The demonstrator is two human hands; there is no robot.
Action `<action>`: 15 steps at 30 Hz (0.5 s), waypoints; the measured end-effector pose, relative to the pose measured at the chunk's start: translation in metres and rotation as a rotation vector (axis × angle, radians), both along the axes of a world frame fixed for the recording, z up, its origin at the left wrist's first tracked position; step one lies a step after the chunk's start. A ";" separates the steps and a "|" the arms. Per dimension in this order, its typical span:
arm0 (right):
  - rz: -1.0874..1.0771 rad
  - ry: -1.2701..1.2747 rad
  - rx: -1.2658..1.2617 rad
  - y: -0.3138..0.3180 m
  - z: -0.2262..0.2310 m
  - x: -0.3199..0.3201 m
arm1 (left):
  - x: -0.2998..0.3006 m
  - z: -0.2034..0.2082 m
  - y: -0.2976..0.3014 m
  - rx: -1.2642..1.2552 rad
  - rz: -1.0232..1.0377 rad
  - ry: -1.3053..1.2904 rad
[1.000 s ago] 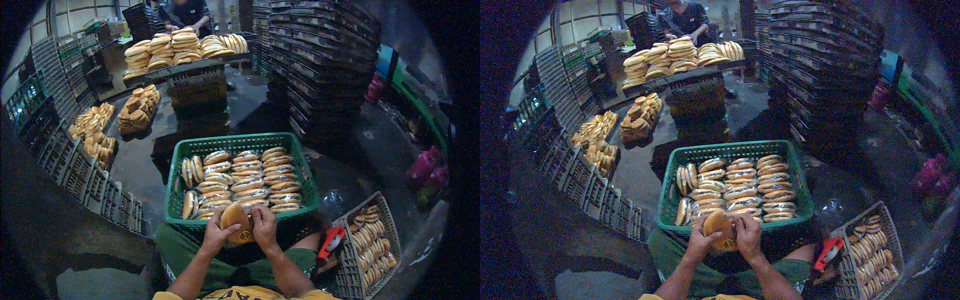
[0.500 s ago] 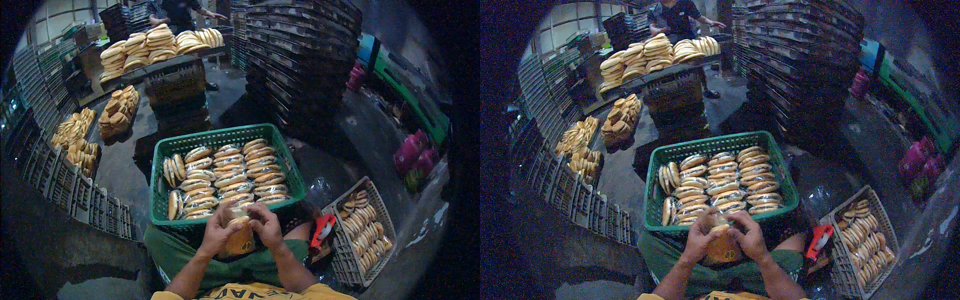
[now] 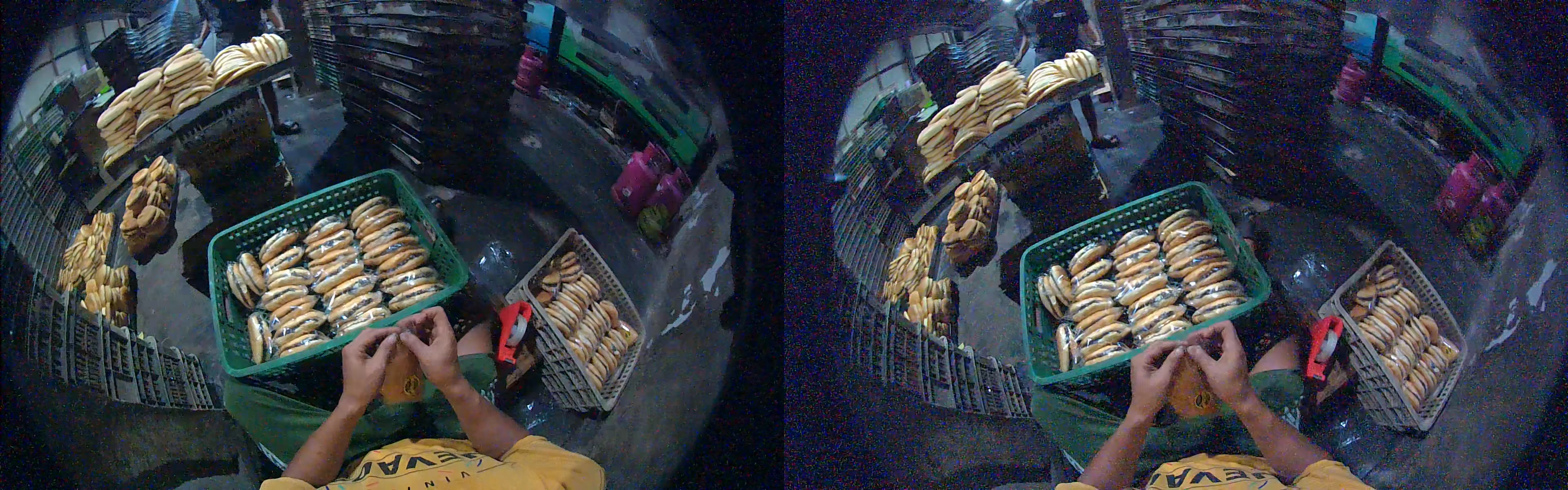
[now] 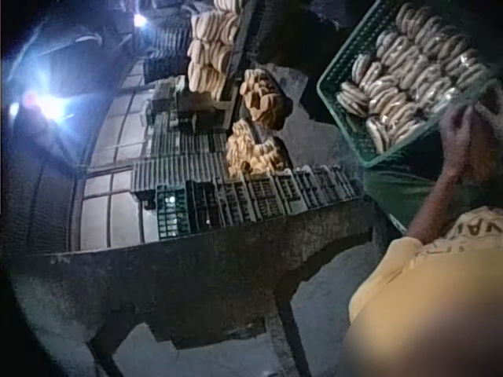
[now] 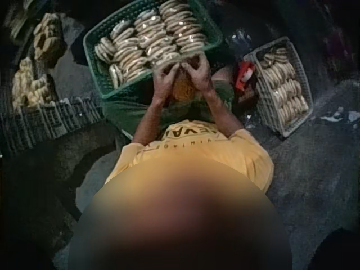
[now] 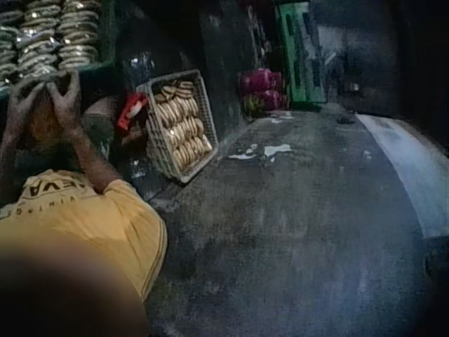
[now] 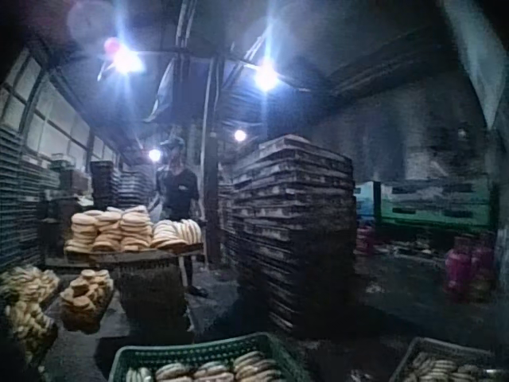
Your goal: The person sits on the floor and places pairs of buns into clear plastic bags, then seals them with a handheld tape dispenser. The sealed buns are arranged in a green crate on the lap. Another worker is visible in the background handling trays of buns.
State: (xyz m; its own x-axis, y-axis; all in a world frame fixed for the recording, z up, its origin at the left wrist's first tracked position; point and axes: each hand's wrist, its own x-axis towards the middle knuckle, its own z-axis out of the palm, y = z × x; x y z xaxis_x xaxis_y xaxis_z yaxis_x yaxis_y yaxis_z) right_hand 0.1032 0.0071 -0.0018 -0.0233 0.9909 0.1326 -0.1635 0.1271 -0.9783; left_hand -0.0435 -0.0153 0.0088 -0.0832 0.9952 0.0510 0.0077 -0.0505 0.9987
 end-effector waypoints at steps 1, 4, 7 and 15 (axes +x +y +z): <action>-0.042 -0.063 0.074 -0.001 0.001 0.003 | 0.006 0.001 0.000 -0.038 0.044 -0.065; 0.009 -0.283 0.230 -0.001 0.006 0.012 | 0.021 0.004 -0.001 0.005 0.192 -0.111; -0.001 -0.395 0.207 0.000 0.009 0.022 | 0.025 0.006 0.002 0.102 0.252 0.019; -0.116 0.064 0.050 -0.006 0.000 0.021 | 0.050 -0.007 0.006 0.173 0.157 -0.105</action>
State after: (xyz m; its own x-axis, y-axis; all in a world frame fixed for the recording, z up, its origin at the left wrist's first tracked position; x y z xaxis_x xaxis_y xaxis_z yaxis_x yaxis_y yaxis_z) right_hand 0.1239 0.0007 -0.0019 0.1012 0.9785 0.1799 -0.2069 0.1976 -0.9582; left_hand 0.0070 -0.0091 0.0014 -0.2498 0.9470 0.2022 -0.0740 -0.2269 0.9711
